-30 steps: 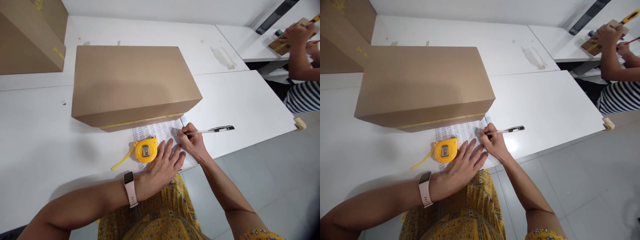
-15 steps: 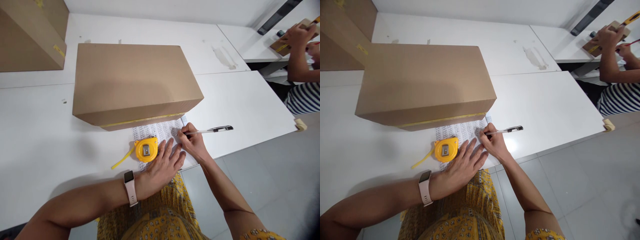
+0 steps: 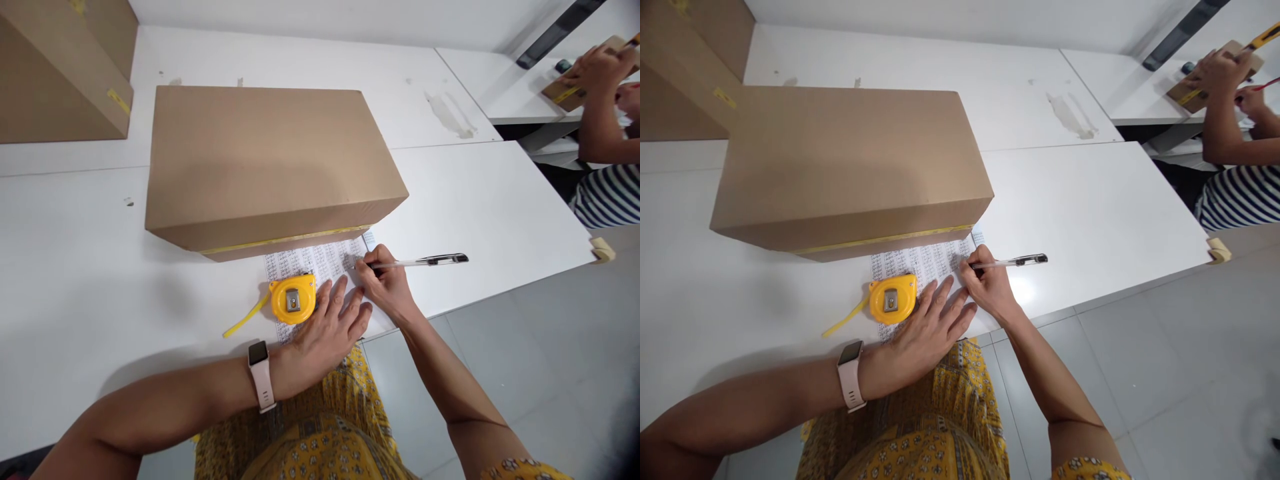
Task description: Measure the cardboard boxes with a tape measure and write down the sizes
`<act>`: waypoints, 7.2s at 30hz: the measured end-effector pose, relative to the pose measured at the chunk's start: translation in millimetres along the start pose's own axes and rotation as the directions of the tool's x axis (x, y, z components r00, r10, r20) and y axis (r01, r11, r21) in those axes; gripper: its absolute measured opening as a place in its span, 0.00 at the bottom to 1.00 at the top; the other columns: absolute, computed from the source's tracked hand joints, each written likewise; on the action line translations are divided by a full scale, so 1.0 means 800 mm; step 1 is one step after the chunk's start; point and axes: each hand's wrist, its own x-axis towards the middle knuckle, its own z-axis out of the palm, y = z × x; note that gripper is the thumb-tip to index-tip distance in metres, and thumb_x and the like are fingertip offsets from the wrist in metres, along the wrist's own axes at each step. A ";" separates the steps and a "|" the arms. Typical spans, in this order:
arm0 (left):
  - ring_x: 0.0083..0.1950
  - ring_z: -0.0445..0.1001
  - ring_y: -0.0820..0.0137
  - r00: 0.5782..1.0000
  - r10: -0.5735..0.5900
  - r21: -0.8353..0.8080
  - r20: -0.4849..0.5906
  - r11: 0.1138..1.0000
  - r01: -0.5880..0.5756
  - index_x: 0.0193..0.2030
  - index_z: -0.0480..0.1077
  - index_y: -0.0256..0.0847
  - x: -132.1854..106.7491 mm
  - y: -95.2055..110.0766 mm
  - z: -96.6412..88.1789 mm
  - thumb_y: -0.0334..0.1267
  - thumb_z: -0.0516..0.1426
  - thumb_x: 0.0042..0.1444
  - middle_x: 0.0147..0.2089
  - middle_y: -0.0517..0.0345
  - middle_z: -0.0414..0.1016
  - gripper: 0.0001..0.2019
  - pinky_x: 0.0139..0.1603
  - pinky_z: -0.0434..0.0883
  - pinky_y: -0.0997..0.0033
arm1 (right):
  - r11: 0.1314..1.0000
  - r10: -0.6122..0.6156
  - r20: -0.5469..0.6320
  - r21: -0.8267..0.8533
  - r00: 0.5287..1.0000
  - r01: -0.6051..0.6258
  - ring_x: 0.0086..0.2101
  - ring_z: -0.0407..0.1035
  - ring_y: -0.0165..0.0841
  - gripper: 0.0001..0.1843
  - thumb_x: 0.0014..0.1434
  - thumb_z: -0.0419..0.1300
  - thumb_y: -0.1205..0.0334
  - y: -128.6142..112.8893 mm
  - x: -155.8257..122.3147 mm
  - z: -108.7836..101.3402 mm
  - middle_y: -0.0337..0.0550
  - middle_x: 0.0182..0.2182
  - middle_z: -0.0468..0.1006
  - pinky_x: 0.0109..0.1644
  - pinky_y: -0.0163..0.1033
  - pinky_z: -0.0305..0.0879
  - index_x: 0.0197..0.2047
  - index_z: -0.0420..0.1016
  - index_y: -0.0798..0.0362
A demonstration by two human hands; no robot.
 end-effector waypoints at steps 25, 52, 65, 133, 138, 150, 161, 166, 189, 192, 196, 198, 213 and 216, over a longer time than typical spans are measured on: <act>0.72 0.66 0.42 1.000 -0.012 -0.038 -0.023 0.999 0.011 0.71 0.67 0.37 0.001 0.002 0.007 0.40 0.52 0.71 0.73 0.42 0.66 0.24 0.71 0.60 0.38 | 0.999 -0.035 -0.022 -0.006 0.999 0.035 0.21 0.54 0.25 0.13 0.62 0.61 0.61 0.009 -0.001 -0.001 0.29 0.20 0.60 0.25 0.35 0.50 0.29 0.61 0.48; 0.72 0.66 0.43 1.000 -0.015 -0.034 -0.009 0.999 0.015 0.71 0.67 0.39 0.001 0.000 0.001 0.40 0.52 0.71 0.73 0.44 0.67 0.24 0.70 0.60 0.39 | 1.000 -0.028 -0.042 -0.007 0.999 0.028 0.21 0.53 0.26 0.13 0.60 0.61 0.62 0.005 0.001 0.000 0.29 0.19 0.59 0.25 0.36 0.50 0.28 0.60 0.48; 0.73 0.64 0.44 1.000 -0.008 -0.008 -0.008 1.000 0.008 0.73 0.65 0.39 -0.004 0.001 0.009 0.39 0.53 0.70 0.76 0.43 0.62 0.26 0.72 0.59 0.39 | 0.813 -0.287 -0.135 -0.557 0.948 0.167 0.43 0.70 0.41 0.14 0.68 0.52 0.64 0.053 0.010 -0.073 0.47 0.44 0.76 0.45 0.46 0.66 0.51 0.76 0.46; 0.29 0.71 0.71 0.414 -0.881 -0.844 0.231 0.030 0.535 0.36 0.75 0.40 -0.083 -0.340 -0.166 0.59 0.66 0.41 0.34 0.57 0.79 0.24 0.28 0.60 0.72 | 0.898 0.094 -0.047 0.436 0.994 -0.064 0.38 0.71 0.34 0.18 0.46 0.67 0.55 -0.107 0.202 -0.014 0.41 0.40 0.78 0.38 0.37 0.66 0.42 0.75 0.50; 0.30 0.71 0.70 0.413 -0.883 -0.849 0.224 0.031 0.527 0.35 0.75 0.41 -0.086 -0.333 -0.164 0.61 0.65 0.43 0.36 0.56 0.80 0.24 0.30 0.62 0.72 | 0.919 0.134 -0.036 0.379 0.990 -0.110 0.36 0.69 0.34 0.13 0.50 0.68 0.54 -0.105 0.199 -0.019 0.42 0.37 0.78 0.34 0.37 0.62 0.35 0.75 0.51; 0.42 0.77 0.63 0.407 -0.910 -0.860 0.074 0.149 0.488 0.51 0.75 0.39 -0.101 -0.283 -0.184 0.57 0.68 0.45 0.43 0.50 0.82 0.30 0.35 0.67 0.70 | 0.992 0.011 -0.157 0.123 0.988 0.008 0.33 0.64 0.33 0.12 0.55 0.67 0.57 -0.128 0.198 -0.042 0.40 0.27 0.73 0.38 0.39 0.61 0.26 0.70 0.51; 0.37 0.80 0.65 0.891 -0.320 -0.787 0.322 -0.614 0.064 0.53 0.66 0.42 -0.067 -0.059 -0.122 0.54 0.70 0.51 0.46 0.52 0.73 0.30 0.28 0.80 0.68 | 0.914 -0.313 0.300 -0.164 0.901 0.372 0.43 0.68 0.41 0.14 0.66 0.52 0.49 -0.206 0.210 0.009 0.48 0.45 0.77 0.49 0.48 0.66 0.40 0.73 0.47; 0.35 0.80 0.65 0.827 -0.481 -0.771 0.291 -0.630 -0.095 0.50 0.69 0.38 -0.025 -0.082 -0.134 0.59 0.70 0.47 0.44 0.49 0.75 0.33 0.27 0.79 0.67 | 0.909 -0.206 0.333 -0.282 0.920 0.306 0.44 0.68 0.43 0.09 0.62 0.57 0.53 -0.223 0.265 0.025 0.50 0.44 0.78 0.52 0.48 0.67 0.39 0.72 0.49; 0.39 0.79 0.63 0.805 -0.493 -0.699 0.330 -0.701 -0.143 0.48 0.71 0.39 0.014 -0.056 -0.123 0.62 0.70 0.46 0.46 0.50 0.72 0.32 0.32 0.80 0.65 | 0.920 -0.276 0.320 -0.186 0.906 0.345 0.34 0.67 0.33 0.08 0.59 0.62 0.59 -0.191 0.303 0.039 0.40 0.31 0.78 0.41 0.40 0.63 0.30 0.71 0.50; 0.40 0.79 0.63 0.806 -0.486 -0.696 0.338 -0.705 -0.134 0.48 0.71 0.39 0.013 -0.056 -0.123 0.62 0.70 0.46 0.47 0.49 0.73 0.33 0.32 0.80 0.64 | 0.923 -0.270 0.323 -0.182 0.907 0.340 0.33 0.66 0.33 0.08 0.60 0.62 0.60 -0.190 0.305 0.040 0.40 0.30 0.76 0.42 0.40 0.63 0.30 0.70 0.50; 0.40 0.79 0.62 0.800 -0.494 -0.702 0.340 -0.700 -0.133 0.49 0.71 0.39 0.011 -0.060 -0.122 0.62 0.69 0.46 0.49 0.47 0.73 0.33 0.32 0.80 0.64 | 0.933 -0.252 0.306 -0.175 0.918 0.315 0.33 0.66 0.33 0.09 0.59 0.63 0.60 -0.189 0.307 0.041 0.39 0.28 0.75 0.41 0.40 0.63 0.28 0.69 0.50; 0.40 0.79 0.62 0.791 -0.504 -0.713 0.345 -0.690 -0.129 0.49 0.71 0.39 0.007 -0.061 -0.124 0.62 0.69 0.48 0.49 0.47 0.74 0.32 0.31 0.80 0.63 | 0.935 -0.253 0.304 -0.168 0.919 0.313 0.33 0.66 0.34 0.10 0.59 0.63 0.59 -0.189 0.306 0.040 0.39 0.29 0.75 0.42 0.40 0.63 0.28 0.69 0.50; 0.42 0.80 0.61 0.645 -0.719 -0.924 0.260 -0.380 -0.052 0.55 0.68 0.42 -0.061 -0.065 -0.132 0.55 0.69 0.51 0.53 0.47 0.73 0.30 0.32 0.81 0.65 | 0.948 -0.298 0.034 0.127 0.954 0.291 0.44 0.70 0.32 0.19 0.70 0.51 0.43 -0.179 0.270 -0.014 0.45 0.44 0.78 0.51 0.38 0.67 0.45 0.71 0.50; 0.47 0.79 0.61 0.403 -0.899 -0.984 0.170 -0.180 0.014 0.61 0.64 0.46 -0.099 -0.074 -0.113 0.53 0.70 0.51 0.47 0.53 0.74 0.35 0.39 0.82 0.64 | 0.943 -0.287 -0.111 0.142 0.952 0.301 0.38 0.71 0.34 0.25 0.66 0.55 0.36 -0.140 0.227 -0.046 0.44 0.36 0.77 0.47 0.41 0.68 0.44 0.74 0.50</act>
